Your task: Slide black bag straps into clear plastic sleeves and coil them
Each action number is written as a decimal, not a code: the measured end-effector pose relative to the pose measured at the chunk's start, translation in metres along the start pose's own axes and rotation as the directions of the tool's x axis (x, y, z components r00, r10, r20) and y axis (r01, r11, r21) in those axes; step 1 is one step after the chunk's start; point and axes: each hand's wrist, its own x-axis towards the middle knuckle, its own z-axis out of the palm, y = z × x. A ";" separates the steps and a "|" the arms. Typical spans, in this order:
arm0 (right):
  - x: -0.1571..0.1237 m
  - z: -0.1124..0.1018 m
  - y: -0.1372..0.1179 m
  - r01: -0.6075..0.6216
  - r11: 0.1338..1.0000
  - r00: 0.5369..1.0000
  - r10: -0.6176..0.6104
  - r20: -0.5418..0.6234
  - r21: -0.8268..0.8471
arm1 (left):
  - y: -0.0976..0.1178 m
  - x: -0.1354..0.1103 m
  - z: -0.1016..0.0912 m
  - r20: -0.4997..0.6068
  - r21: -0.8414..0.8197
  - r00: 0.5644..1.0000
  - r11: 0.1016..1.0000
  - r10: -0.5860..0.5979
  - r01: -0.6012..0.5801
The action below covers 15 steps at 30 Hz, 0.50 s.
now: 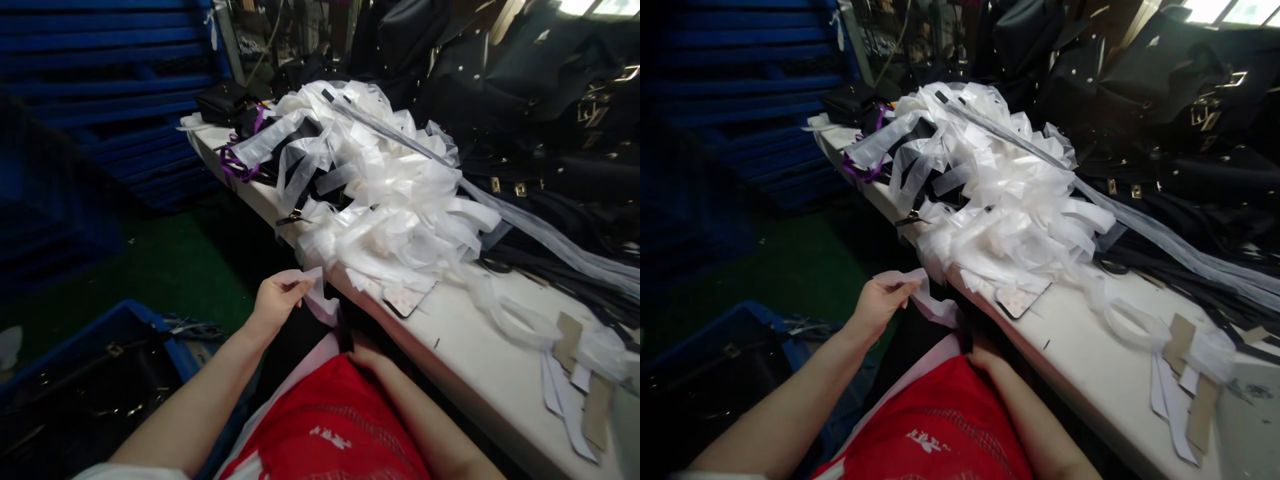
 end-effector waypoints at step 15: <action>-0.098 -0.078 -0.074 0.236 0.885 0.754 0.094 -0.650 0.402 | -0.021 -0.046 0.066 0.622 0.158 0.768 0.985 -0.150 0.064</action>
